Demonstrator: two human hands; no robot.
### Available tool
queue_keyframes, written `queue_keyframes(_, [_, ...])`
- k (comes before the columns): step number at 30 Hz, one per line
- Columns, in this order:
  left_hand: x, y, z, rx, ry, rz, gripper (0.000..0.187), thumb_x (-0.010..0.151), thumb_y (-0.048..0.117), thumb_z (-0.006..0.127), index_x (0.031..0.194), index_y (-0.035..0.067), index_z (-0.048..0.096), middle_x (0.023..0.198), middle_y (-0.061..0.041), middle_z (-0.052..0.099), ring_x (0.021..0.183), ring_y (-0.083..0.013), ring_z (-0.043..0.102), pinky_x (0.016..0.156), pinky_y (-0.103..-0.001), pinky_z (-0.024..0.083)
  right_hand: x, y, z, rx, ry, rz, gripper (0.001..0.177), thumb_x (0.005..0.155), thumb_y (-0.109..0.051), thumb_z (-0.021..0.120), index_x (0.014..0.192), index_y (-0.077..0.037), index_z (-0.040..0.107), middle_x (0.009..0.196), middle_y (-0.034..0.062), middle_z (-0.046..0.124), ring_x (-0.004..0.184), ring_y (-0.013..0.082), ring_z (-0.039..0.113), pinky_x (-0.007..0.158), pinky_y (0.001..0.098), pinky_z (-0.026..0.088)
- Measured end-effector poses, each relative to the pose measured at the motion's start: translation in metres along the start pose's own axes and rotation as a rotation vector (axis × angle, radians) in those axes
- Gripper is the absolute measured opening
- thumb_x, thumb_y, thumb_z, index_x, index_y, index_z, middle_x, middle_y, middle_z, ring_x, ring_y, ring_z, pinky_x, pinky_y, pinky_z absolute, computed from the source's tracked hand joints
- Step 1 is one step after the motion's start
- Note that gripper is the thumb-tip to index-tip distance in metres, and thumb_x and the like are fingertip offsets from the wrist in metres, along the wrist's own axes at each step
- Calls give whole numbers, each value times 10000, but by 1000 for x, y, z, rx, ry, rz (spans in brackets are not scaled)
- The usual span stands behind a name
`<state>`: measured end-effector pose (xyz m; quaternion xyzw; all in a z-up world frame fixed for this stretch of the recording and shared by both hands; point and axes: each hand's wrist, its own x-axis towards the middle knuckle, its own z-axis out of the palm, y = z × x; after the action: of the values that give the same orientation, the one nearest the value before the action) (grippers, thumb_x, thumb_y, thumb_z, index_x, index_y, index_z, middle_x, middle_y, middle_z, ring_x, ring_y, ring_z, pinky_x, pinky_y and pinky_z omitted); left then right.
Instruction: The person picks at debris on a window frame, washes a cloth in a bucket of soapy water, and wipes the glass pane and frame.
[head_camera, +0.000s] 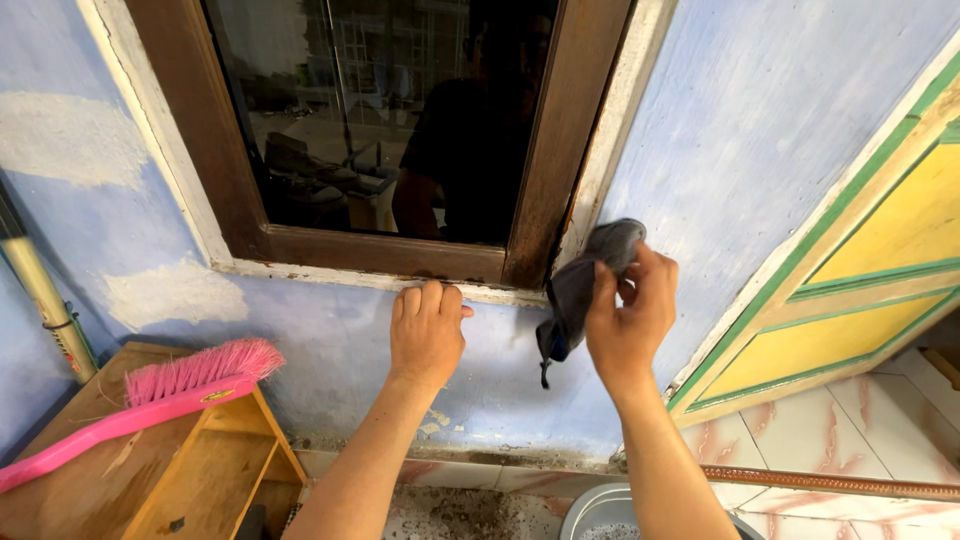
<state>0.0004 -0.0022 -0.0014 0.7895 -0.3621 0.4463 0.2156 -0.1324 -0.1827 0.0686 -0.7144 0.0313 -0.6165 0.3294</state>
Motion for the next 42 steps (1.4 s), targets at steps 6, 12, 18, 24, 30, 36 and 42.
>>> queue_keyframes(6, [1,2,-4,-23,-24,-34,140,927,212,711,900,95,638,910,-47,555,877,-254,510,955,-433,470,-3,13,-10,347,-141,101,454,1053,-4,680,1272,-55,285,1015,71,618,884,93,601,758,189,470])
queue_keyframes(12, [10,14,-24,-18,-149,-96,201,889,248,692,986,79,643,972,-70,603,944,-267,563,989,-449,460,-10,10,-23,282,-267,290,223,978,22,646,1171,10,536,1184,21,498,878,110,647,736,220,538])
queue_keyframes(18, [13,73,-69,-698,-202,-176,456,939,381,669,1211,19,616,1138,-156,672,1051,-260,629,880,-426,492,-26,13,-36,232,-324,339,167,1023,-30,679,1179,23,708,1290,73,585,990,136,647,829,264,534])
queue_keyframes(24, [24,85,-50,-1209,-418,-437,369,995,309,679,1208,7,686,992,-95,740,799,-144,700,676,-268,573,-20,-19,-47,81,-594,272,486,822,-165,824,1258,-45,646,1168,55,697,1028,145,583,869,278,514])
queue_keyframes(30, [49,79,-28,-1625,-392,-643,406,942,278,727,1166,2,533,949,-99,677,759,-120,643,630,-279,556,-18,-27,-36,106,-451,149,424,860,-183,807,1189,-44,580,1063,142,676,928,173,602,760,290,508])
queue_keyframes(36, [32,46,-28,-372,-117,-252,426,941,345,717,1171,4,606,1131,-156,652,951,-266,692,776,-382,593,4,-25,-8,-208,-104,166,365,908,-153,822,1168,-31,597,903,125,681,752,231,668,671,304,521])
queue_keyframes(42, [11,23,-17,-98,7,26,273,868,205,721,1091,48,720,1049,-57,678,958,-256,706,829,-375,589,51,-37,30,-515,42,-382,415,860,17,731,1260,-13,625,1114,191,571,971,366,623,775,433,549])
